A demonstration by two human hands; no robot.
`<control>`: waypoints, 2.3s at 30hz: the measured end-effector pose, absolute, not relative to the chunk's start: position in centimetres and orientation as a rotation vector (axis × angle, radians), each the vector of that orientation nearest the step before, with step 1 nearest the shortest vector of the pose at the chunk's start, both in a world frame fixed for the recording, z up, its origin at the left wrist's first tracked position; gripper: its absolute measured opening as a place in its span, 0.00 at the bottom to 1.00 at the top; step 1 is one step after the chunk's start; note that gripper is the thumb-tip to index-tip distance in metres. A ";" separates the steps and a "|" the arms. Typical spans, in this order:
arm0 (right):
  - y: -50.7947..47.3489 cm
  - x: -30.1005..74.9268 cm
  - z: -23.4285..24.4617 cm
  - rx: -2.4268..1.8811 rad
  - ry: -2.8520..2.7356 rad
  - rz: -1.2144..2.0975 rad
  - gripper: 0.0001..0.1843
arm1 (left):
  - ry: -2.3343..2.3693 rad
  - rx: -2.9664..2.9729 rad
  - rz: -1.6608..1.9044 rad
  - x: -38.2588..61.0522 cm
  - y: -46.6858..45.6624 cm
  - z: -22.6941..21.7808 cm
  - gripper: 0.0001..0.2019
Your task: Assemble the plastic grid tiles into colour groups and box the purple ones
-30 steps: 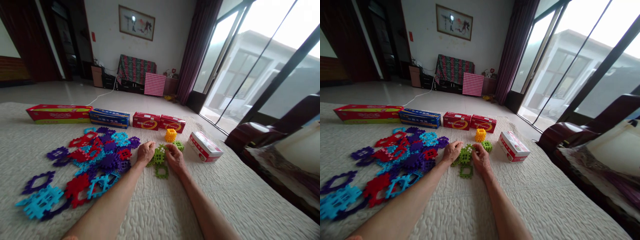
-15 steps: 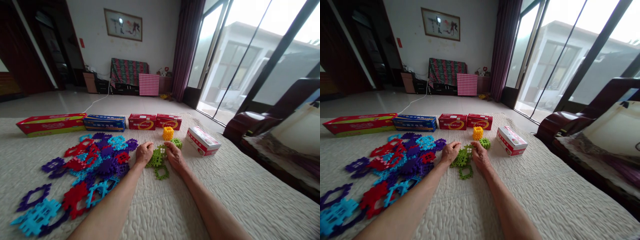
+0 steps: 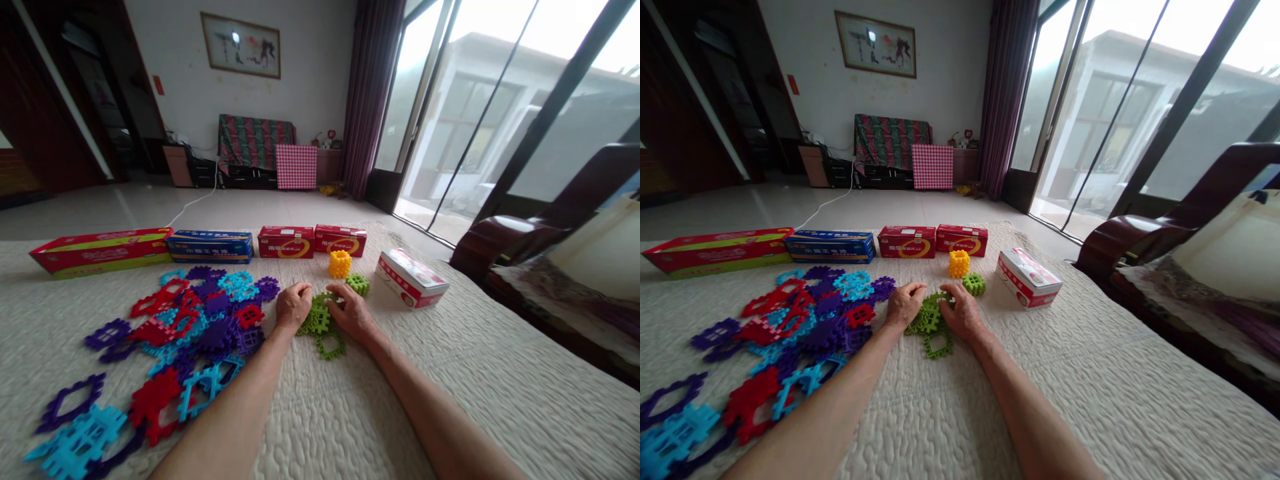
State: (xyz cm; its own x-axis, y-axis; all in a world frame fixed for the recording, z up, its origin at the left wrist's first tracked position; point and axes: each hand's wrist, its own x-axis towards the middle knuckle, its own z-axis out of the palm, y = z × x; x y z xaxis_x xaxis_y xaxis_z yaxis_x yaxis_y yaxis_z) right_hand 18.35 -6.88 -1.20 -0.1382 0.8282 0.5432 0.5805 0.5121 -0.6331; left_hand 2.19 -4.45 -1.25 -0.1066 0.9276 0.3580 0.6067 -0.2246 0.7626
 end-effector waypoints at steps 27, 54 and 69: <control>-7.2 18.3 -1.1 -1.091 -2.147 0.318 0.32 | 1.680 1.815 1.231 2.0 -4.7 -1.0 0.12; -7.2 18.7 -0.3 -1.106 -2.245 0.412 0.31 | 1.895 1.809 1.206 0.0 -6.0 -0.8 0.19; -6.9 19.4 -0.1 -1.076 -2.229 0.511 0.33 | 1.869 1.816 1.338 0.1 -5.6 -2.0 0.17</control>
